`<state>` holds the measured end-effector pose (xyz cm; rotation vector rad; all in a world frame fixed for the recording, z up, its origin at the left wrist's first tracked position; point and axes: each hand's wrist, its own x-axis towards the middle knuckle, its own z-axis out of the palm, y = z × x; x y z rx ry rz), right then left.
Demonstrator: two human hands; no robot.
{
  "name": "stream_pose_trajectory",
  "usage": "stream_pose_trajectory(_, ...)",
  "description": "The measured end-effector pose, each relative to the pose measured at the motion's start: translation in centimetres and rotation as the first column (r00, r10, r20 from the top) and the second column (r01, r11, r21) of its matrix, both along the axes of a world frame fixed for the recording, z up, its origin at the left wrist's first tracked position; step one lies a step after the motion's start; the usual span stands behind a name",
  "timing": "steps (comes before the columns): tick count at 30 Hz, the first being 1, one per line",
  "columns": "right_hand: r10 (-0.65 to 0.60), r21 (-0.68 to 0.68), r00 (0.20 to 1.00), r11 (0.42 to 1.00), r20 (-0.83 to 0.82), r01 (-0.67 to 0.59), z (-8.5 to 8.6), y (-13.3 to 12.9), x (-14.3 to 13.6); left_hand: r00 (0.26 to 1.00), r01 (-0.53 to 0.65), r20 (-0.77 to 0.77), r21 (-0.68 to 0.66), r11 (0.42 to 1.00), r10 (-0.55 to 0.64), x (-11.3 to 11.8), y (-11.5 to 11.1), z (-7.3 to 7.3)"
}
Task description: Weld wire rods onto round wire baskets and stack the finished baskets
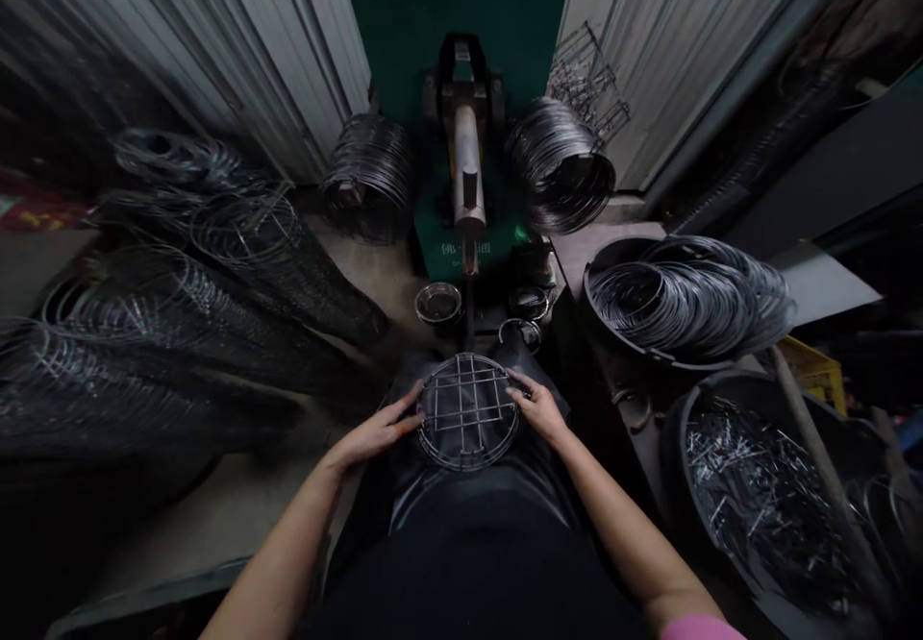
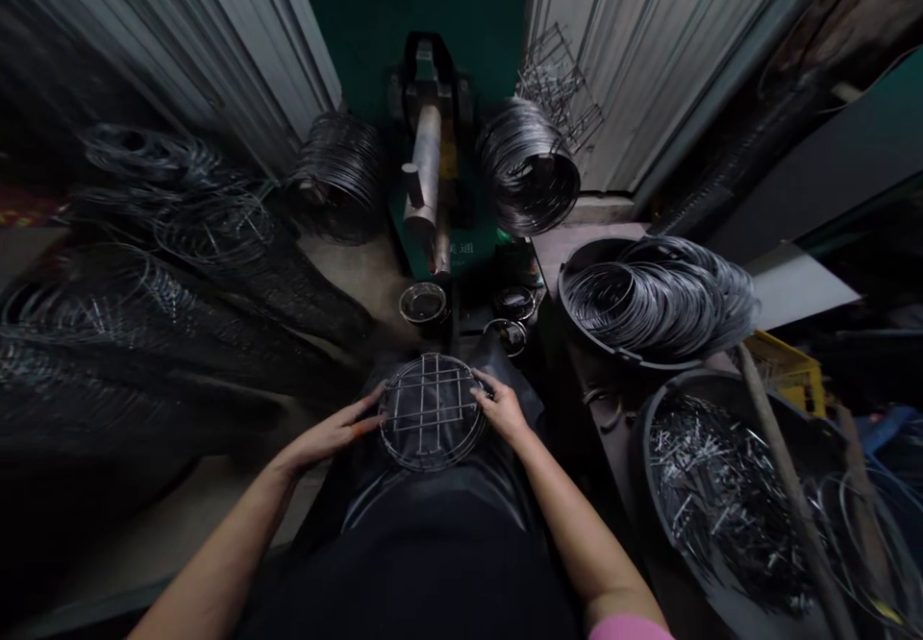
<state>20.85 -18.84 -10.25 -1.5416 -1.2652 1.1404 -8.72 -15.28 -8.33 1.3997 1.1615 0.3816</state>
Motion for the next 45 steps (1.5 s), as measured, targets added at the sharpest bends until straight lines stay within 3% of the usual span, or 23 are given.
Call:
stream_pose_trajectory(4,0.042,-0.059,0.996,0.997,-0.083,-0.047,0.3,-0.2,0.6,0.988,0.156,0.025,-0.144,0.977,-0.154,-0.4,0.0,0.5)
stream_pose_trajectory(9,0.050,-0.089,0.992,0.994,-0.114,-0.061,0.4,-0.3,0.8,0.999,0.037,-0.015,0.090,0.995,-0.035,1.4,-1.1,-1.2)
stream_pose_trajectory(12,0.059,-0.091,0.989,0.993,-0.139,-0.072,0.0,-0.5,0.8,0.991,0.041,-0.131,0.204,0.978,-0.014,2.0,-1.7,-2.2)
stream_pose_trajectory(16,0.023,-0.073,0.991,0.997,-0.131,-0.033,-0.6,-0.5,0.7,0.941,0.102,-0.338,0.214,0.972,-0.024,2.1,-1.8,-2.1)
stream_pose_trajectory(19,0.024,-0.076,0.995,0.997,-0.097,-0.031,-0.8,-0.3,0.6,0.918,0.123,-0.396,0.199,0.972,-0.035,2.4,-1.7,-1.6)
stream_pose_trajectory(22,0.036,-0.085,0.997,0.996,-0.064,-0.041,-0.8,-0.4,0.4,0.947,0.109,-0.319,0.217,0.970,-0.034,2.4,-1.9,-1.6)
stream_pose_trajectory(24,0.005,-0.084,0.999,0.996,-0.049,-0.009,-1.0,-0.6,0.3,0.985,0.050,-0.171,0.219,0.974,-0.013,2.0,-2.1,-1.8)
stream_pose_trajectory(26,-0.058,-0.089,0.997,0.995,-0.045,0.053,-1.1,-0.7,0.3,0.998,-0.052,-0.022,0.166,0.985,0.056,1.1,-2.2,-1.6)
stream_pose_trajectory(28,-0.140,-0.102,0.990,0.986,-0.035,0.136,-1.0,-0.7,0.7,0.977,-0.210,0.053,0.119,0.970,0.205,-0.3,-2.0,-0.7)
stream_pose_trajectory(30,-0.211,-0.093,0.977,0.973,0.004,0.211,-0.3,-0.5,1.3,0.914,-0.404,0.098,0.139,0.904,0.394,-1.9,-1.5,0.9)
stream_pose_trajectory(33,-0.248,-0.004,0.966,0.968,0.074,0.249,1.9,0.0,1.9,0.751,-0.655,0.257,0.176,0.735,0.607,-3.6,-0.4,4.1)
stream_pose_trajectory(35,-0.223,0.071,0.970,0.974,0.097,0.216,3.9,0.3,1.4,0.593,-0.782,0.451,0.126,0.610,0.667,-3.5,0.2,6.3)
stream_pose_trajectory(37,-0.154,0.120,0.983,0.983,0.096,0.142,5.6,0.3,0.0,0.408,-0.849,0.649,0.012,0.528,0.642,-2.2,0.5,8.3)
stream_pose_trajectory(38,-0.104,0.130,0.991,0.987,0.087,0.093,6.3,0.1,-1.0,0.330,-0.852,0.718,-0.054,0.521,0.613,-1.2,0.6,9.0)
stream_pose_trajectory(40,0.013,0.114,0.999,0.993,0.050,-0.018,7.2,-0.5,-3.2,0.233,-0.807,0.779,-0.179,0.562,0.582,1.4,0.5,9.7)
stream_pose_trajectory(43,0.132,0.054,0.991,0.990,-0.036,-0.130,7.7,-1.8,-6.1,0.173,-0.695,0.764,-0.353,0.627,0.622,5.0,-0.2,9.2)
stream_pose_trajectory(45,0.112,0.049,0.990,0.993,-0.082,-0.108,8.0,-2.5,-6.9,0.142,-0.633,0.747,-0.436,0.640,0.649,6.6,-0.9,8.6)
